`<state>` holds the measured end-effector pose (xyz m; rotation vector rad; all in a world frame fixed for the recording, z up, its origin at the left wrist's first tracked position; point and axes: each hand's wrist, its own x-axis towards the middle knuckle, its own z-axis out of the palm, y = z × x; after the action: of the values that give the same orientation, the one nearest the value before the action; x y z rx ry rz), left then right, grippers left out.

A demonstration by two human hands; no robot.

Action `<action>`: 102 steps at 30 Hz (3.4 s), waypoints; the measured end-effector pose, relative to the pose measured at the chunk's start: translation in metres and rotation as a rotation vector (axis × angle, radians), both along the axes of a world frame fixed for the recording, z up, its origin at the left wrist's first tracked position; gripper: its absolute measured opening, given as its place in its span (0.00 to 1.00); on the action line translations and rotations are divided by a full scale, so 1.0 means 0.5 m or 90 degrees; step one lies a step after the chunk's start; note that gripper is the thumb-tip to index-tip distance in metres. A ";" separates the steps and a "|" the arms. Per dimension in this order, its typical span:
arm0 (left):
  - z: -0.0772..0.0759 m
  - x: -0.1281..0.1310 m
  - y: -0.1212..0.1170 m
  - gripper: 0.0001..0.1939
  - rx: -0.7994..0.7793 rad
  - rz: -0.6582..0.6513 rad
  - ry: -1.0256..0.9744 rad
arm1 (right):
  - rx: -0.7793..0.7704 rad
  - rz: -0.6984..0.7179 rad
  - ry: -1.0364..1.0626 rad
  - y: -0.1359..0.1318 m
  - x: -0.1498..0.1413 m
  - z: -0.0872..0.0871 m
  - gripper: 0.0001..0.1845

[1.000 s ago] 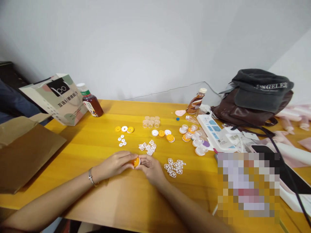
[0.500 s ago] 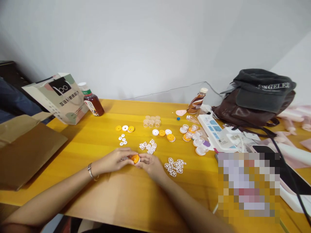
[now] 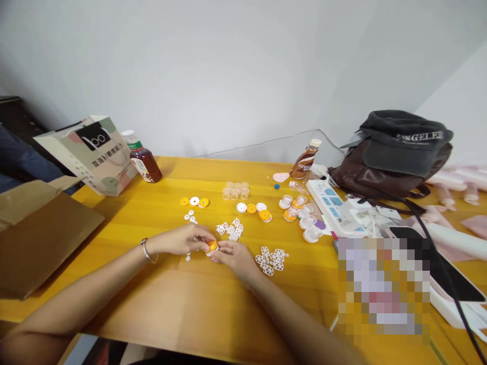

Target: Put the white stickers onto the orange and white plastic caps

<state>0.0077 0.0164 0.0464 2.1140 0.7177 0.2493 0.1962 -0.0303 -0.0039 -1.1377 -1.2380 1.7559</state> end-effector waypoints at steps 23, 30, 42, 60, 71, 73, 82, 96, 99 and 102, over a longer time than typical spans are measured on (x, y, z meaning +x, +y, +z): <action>-0.023 -0.004 -0.049 0.12 0.186 0.097 0.011 | 0.038 -0.051 0.004 -0.003 -0.003 -0.023 0.18; -0.035 -0.002 -0.058 0.13 0.215 0.122 -0.008 | 0.068 -0.072 0.015 -0.008 -0.009 -0.025 0.17; -0.007 -0.011 -0.059 0.14 0.213 0.121 -0.036 | 0.091 -0.069 0.036 -0.010 -0.011 -0.022 0.16; -0.003 -0.011 -0.116 0.14 0.323 0.023 0.117 | 0.099 -0.101 0.053 -0.002 0.001 -0.024 0.21; -0.053 0.027 -0.078 0.07 0.297 0.251 0.011 | 0.117 -0.089 0.070 -0.007 -0.006 -0.023 0.18; -0.056 0.030 -0.078 0.07 0.285 0.272 0.012 | 0.119 -0.095 0.066 -0.010 -0.009 -0.024 0.17; -0.067 0.030 -0.079 0.05 0.304 0.304 0.005 | 0.114 -0.124 0.055 -0.013 -0.012 -0.029 0.17; -0.061 0.018 -0.072 0.08 0.224 0.271 -0.100 | 0.087 -0.101 0.072 -0.002 -0.005 -0.051 0.19; -0.062 0.018 -0.071 0.07 0.216 0.266 -0.113 | 0.094 -0.103 0.070 -0.001 -0.005 -0.054 0.20; -0.065 0.018 -0.071 0.07 0.198 0.278 -0.110 | 0.098 -0.108 0.066 -0.001 -0.006 -0.052 0.20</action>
<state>0.0166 -0.0191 0.0141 2.1654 1.0864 0.8168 0.1933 -0.0310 -0.0299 -1.0194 -1.1584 1.5462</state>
